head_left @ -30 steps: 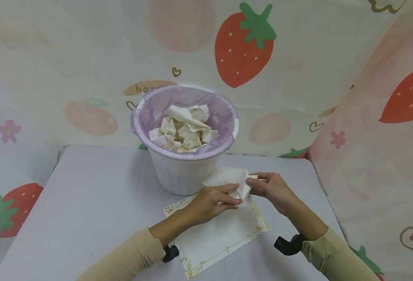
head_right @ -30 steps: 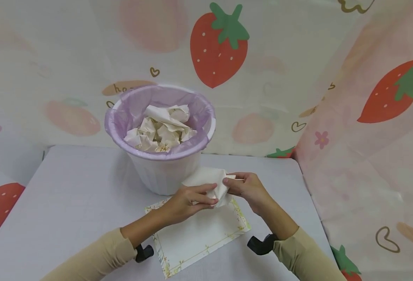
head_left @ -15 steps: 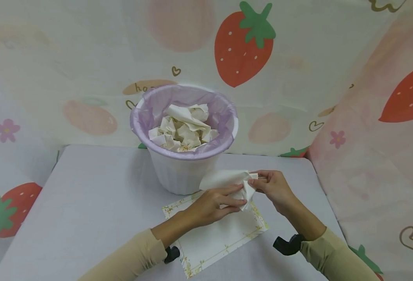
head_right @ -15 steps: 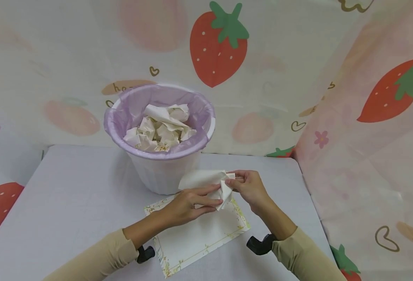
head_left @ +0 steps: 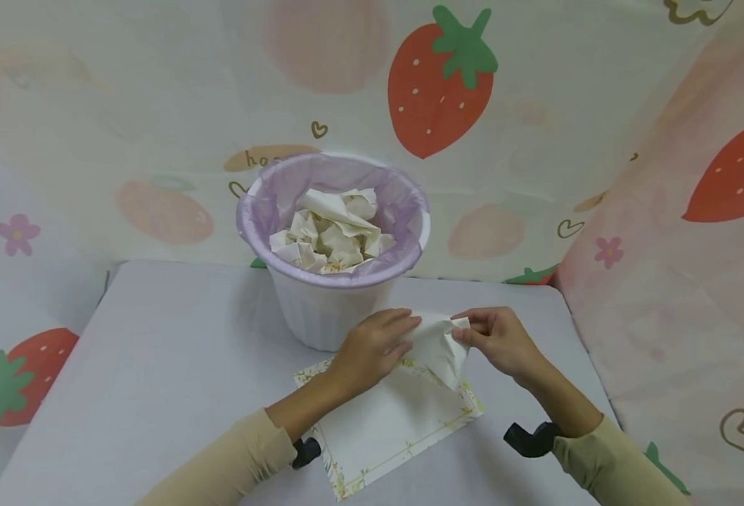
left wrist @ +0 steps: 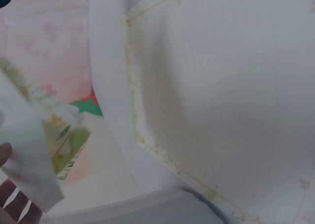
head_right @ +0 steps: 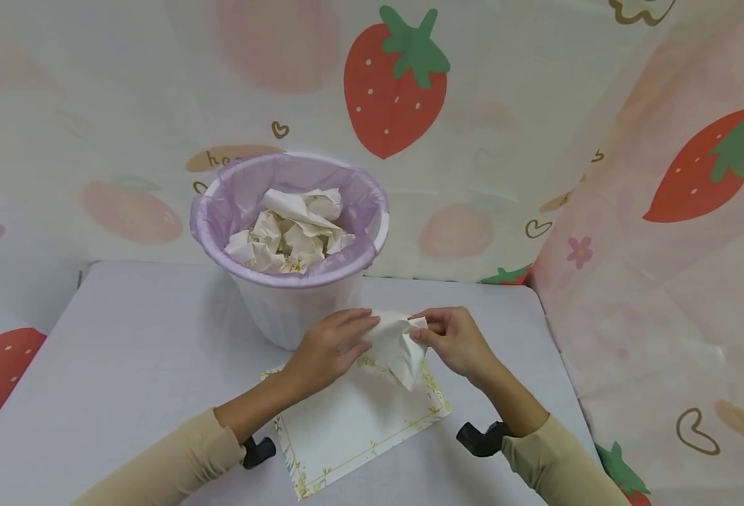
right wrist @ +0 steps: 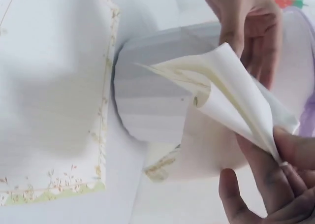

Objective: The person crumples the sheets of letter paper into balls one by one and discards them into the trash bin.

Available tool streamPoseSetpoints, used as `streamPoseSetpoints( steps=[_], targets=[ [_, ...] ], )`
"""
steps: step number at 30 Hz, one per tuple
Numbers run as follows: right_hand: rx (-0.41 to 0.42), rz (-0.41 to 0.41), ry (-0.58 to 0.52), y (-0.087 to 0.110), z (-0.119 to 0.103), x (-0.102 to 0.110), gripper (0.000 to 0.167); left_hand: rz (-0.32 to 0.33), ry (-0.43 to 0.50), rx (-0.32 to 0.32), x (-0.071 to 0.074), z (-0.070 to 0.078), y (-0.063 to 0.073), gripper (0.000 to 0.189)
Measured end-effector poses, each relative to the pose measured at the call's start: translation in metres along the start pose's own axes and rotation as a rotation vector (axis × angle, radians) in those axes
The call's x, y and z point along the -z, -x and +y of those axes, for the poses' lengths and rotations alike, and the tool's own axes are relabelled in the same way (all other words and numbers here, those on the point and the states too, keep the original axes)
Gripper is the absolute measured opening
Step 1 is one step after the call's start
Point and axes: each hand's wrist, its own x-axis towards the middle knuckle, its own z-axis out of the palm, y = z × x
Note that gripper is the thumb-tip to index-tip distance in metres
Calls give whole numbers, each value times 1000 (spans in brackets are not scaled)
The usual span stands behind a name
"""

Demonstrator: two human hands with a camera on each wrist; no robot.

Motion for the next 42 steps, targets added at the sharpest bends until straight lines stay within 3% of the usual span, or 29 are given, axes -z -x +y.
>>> streamPoseSetpoints(
  steps=[6, 10, 14, 18, 20, 26, 29, 31, 36, 42],
  targets=[
    [81, -82, 19, 6, 4, 5, 27, -136, 410, 259, 4, -3, 1, 42],
    [105, -87, 13, 7, 5, 6, 26, -158, 569, 347, 5, -2, 0, 42],
    [127, -60, 11, 8, 5, 3, 25, -83, 567, 412, 3, 1, 0, 39],
    [163, -21, 48, 8, 4, -3, 23, 2, 511, 482, 1, 4, -1, 16],
    [181, -5, 89, 8, 2, -7, 22, 31, 451, 513, 0, 5, -1, 14],
    [229, 47, 173, 7, -1, -13, 18, 79, 156, 571, -1, 13, -1, 21],
    [256, 70, 182, 6, -2, -15, 19, 96, 116, 579, -1, 14, -2, 20],
    [274, 86, 187, 5, -2, -16, 19, 111, 188, 595, -2, 12, -2, 19],
    [353, 138, 203, 4, 1, -20, 20, 161, 495, 673, -3, 8, -2, 8],
    [552, 219, 231, 2, 6, -24, 27, 175, 754, 805, -3, 8, -4, 13]
  ],
)
